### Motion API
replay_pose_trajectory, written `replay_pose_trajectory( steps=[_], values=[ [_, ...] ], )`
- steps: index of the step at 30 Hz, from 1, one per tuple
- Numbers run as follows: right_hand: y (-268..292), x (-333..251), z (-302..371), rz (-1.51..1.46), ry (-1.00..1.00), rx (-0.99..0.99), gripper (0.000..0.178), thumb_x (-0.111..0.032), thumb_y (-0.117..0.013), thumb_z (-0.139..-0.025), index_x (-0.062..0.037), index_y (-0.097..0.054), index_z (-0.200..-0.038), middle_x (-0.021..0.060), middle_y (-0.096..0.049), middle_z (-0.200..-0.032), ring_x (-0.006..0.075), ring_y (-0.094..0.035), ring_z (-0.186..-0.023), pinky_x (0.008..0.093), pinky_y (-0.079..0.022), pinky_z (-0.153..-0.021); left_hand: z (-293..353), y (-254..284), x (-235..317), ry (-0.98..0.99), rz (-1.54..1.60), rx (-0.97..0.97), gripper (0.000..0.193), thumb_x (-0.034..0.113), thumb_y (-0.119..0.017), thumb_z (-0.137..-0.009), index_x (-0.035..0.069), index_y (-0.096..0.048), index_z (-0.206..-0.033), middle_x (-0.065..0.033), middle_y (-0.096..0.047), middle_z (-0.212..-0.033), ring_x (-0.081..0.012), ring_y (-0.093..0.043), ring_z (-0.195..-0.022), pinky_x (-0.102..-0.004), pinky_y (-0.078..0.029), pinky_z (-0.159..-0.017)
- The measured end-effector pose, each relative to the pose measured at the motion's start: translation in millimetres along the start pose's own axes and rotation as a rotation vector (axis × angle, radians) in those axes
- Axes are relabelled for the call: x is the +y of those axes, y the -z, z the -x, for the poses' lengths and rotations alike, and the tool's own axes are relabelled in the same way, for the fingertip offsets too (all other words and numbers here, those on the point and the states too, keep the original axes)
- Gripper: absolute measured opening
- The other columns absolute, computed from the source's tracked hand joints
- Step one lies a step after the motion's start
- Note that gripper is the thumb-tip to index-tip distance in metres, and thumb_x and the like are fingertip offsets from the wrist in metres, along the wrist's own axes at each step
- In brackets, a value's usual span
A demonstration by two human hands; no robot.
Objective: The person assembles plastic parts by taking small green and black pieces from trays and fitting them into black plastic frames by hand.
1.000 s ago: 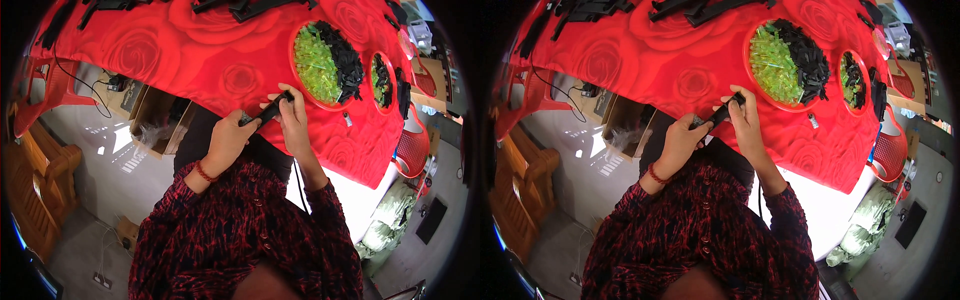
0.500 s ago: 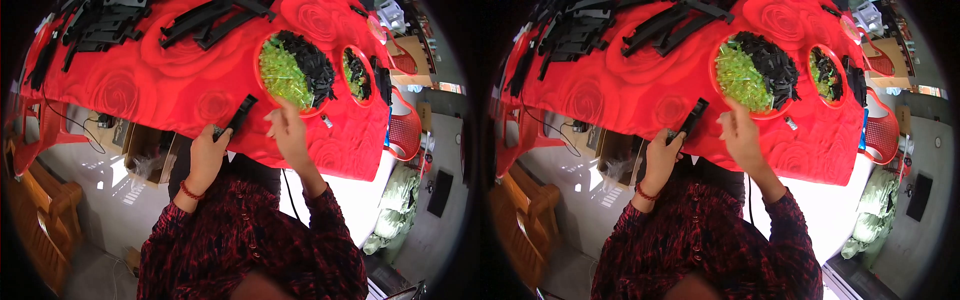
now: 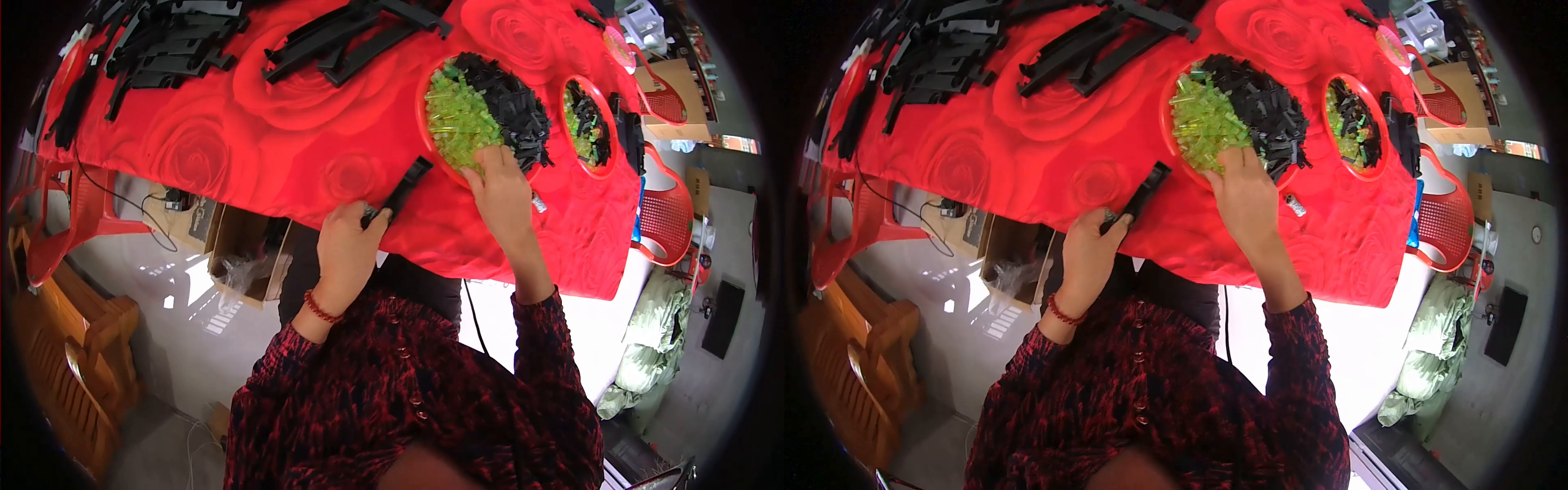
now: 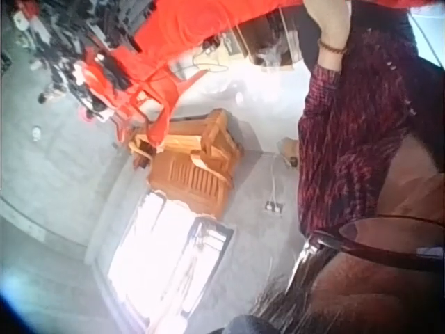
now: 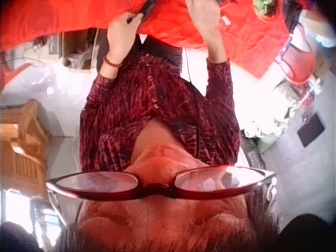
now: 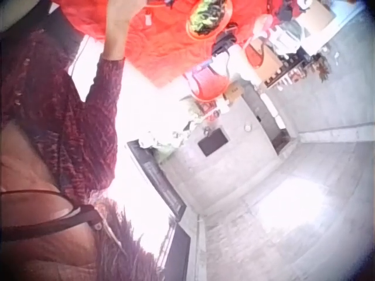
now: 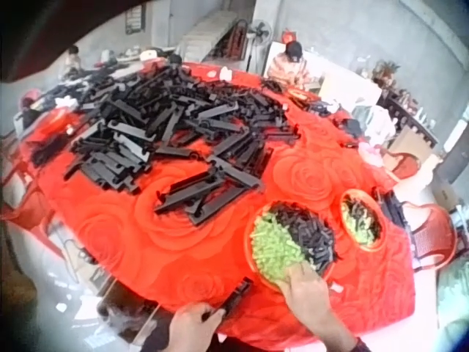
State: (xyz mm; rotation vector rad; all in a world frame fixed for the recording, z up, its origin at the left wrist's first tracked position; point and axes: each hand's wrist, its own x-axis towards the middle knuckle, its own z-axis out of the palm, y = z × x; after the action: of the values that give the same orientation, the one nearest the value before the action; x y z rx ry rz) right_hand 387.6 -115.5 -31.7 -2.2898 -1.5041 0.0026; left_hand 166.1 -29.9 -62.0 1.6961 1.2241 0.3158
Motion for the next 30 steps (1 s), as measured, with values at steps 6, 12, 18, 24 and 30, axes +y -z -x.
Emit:
replay_pose_trajectory(
  steps=[6, 12, 18, 24, 30],
  values=[
    [-1.8, 4.7, 3.7, 0.164, -0.029, -0.017, 0.026, -0.015, -0.071, -0.083, -0.0053, -0.052, -0.098, 0.0153, -0.057, -0.094, 0.0363, -0.062, -0.085, 0.0437, -0.052, -0.069, -2.7, -6.7, 1.1, -0.216, -0.180, 0.097, 0.030, 0.024, -0.072, -0.083, -0.002, -0.061, -0.076, -0.0196, -0.058, -0.078, -0.0381, -0.056, -0.078, -0.0456, -0.043, -0.068],
    [11.6, -14.8, 5.7, -0.062, -0.100, -0.023, 0.017, -0.010, -0.068, -0.086, -0.0033, -0.055, -0.094, 0.0153, -0.057, -0.088, 0.0356, -0.062, -0.080, 0.0420, -0.051, -0.066, -0.8, -11.6, -2.8, -0.193, -0.200, 0.095, 0.028, 0.019, -0.076, -0.077, 0.001, -0.057, -0.088, -0.0154, -0.059, -0.081, -0.0372, -0.058, -0.084, -0.0467, -0.048, -0.073],
    [19.0, -49.6, 8.0, -0.384, 0.029, -0.156, 0.017, -0.005, -0.066, -0.088, -0.0026, -0.060, -0.103, 0.0146, -0.056, -0.087, 0.0332, -0.060, -0.079, 0.0391, -0.049, -0.068, -1.0, -7.8, -3.5, -0.232, -0.259, 0.175, 0.025, 0.016, -0.074, -0.075, 0.002, -0.058, -0.088, -0.0159, -0.060, -0.086, -0.0375, -0.057, -0.089, -0.0467, -0.048, -0.076],
    [-4.2, -58.9, 13.0, -0.433, 0.159, -0.182, 0.014, -0.003, -0.064, -0.088, -0.0024, -0.060, -0.101, 0.0146, -0.054, -0.090, 0.0340, -0.058, -0.084, 0.0407, -0.047, -0.070, -3.2, -3.2, -2.7, -0.201, -0.258, 0.112, 0.023, 0.017, -0.073, -0.075, 0.002, -0.060, -0.086, -0.0153, -0.061, -0.087, -0.0377, -0.058, -0.090, -0.0473, -0.048, -0.076],
    [-19.7, -59.6, 13.4, -0.443, 0.208, -0.226, 0.012, -0.003, -0.065, -0.087, -0.0011, -0.060, -0.098, 0.0140, -0.054, -0.090, 0.0327, -0.058, -0.081, 0.0394, -0.047, -0.069, -4.2, -0.2, -0.9, -0.176, -0.260, 0.085, 0.024, 0.017, -0.074, -0.075, 0.002, -0.059, -0.084, -0.0156, -0.062, -0.088, -0.0378, -0.059, -0.090, -0.0476, -0.049, -0.076]
  ],
)
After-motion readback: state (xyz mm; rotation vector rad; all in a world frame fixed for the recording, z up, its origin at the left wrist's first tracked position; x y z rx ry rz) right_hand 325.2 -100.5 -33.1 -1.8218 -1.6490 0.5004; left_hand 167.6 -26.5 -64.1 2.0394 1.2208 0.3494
